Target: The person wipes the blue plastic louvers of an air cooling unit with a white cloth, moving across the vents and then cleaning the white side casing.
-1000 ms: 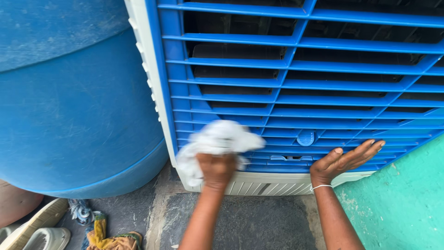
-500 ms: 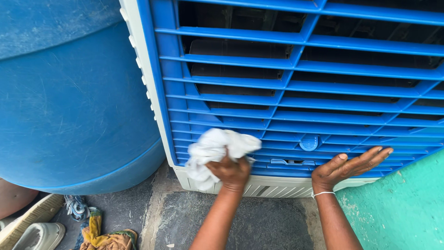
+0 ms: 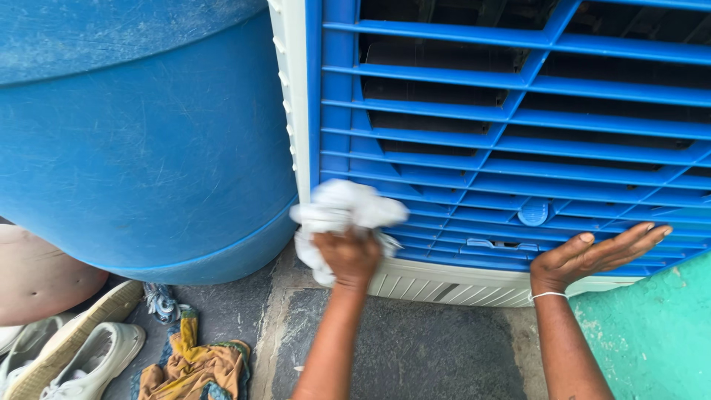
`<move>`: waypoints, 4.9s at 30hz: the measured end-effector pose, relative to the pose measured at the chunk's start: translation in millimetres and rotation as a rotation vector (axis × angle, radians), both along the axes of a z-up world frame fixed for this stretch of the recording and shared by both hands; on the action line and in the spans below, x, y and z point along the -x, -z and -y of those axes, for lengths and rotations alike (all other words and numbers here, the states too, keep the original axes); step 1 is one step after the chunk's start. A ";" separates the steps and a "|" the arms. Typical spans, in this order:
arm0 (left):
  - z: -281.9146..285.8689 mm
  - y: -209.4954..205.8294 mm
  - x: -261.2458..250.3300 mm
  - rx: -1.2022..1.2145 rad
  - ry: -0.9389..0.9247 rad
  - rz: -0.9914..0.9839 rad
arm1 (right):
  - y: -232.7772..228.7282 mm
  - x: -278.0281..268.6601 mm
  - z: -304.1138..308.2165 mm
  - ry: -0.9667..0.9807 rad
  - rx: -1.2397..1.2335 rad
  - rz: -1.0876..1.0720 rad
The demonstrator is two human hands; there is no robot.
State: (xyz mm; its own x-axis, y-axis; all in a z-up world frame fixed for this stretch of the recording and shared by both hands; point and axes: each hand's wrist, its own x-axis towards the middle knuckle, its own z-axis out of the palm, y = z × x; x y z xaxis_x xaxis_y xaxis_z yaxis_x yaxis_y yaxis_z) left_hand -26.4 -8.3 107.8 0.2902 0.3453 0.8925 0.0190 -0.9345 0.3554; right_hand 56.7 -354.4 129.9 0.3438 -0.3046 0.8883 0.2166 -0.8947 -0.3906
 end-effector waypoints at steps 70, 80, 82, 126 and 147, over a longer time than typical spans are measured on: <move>63.9 81.2 5.2 0.335 -0.022 -0.108 | -1.2 1.1 -3.4 -0.013 -0.022 0.013; 132.2 53.3 19.4 0.147 0.338 -0.208 | 0.1 -1.4 -2.2 -0.009 -0.031 0.030; 120.8 48.0 24.8 0.081 0.362 -0.237 | -1.4 -1.0 -4.1 -0.008 -0.032 0.036; 18.1 28.2 52.5 0.089 0.007 -0.236 | -9.3 6.1 -12.4 -0.039 -0.055 0.031; 66.2 -11.3 58.2 0.298 0.485 -0.104 | -12.5 7.4 -16.1 -0.033 -0.065 0.038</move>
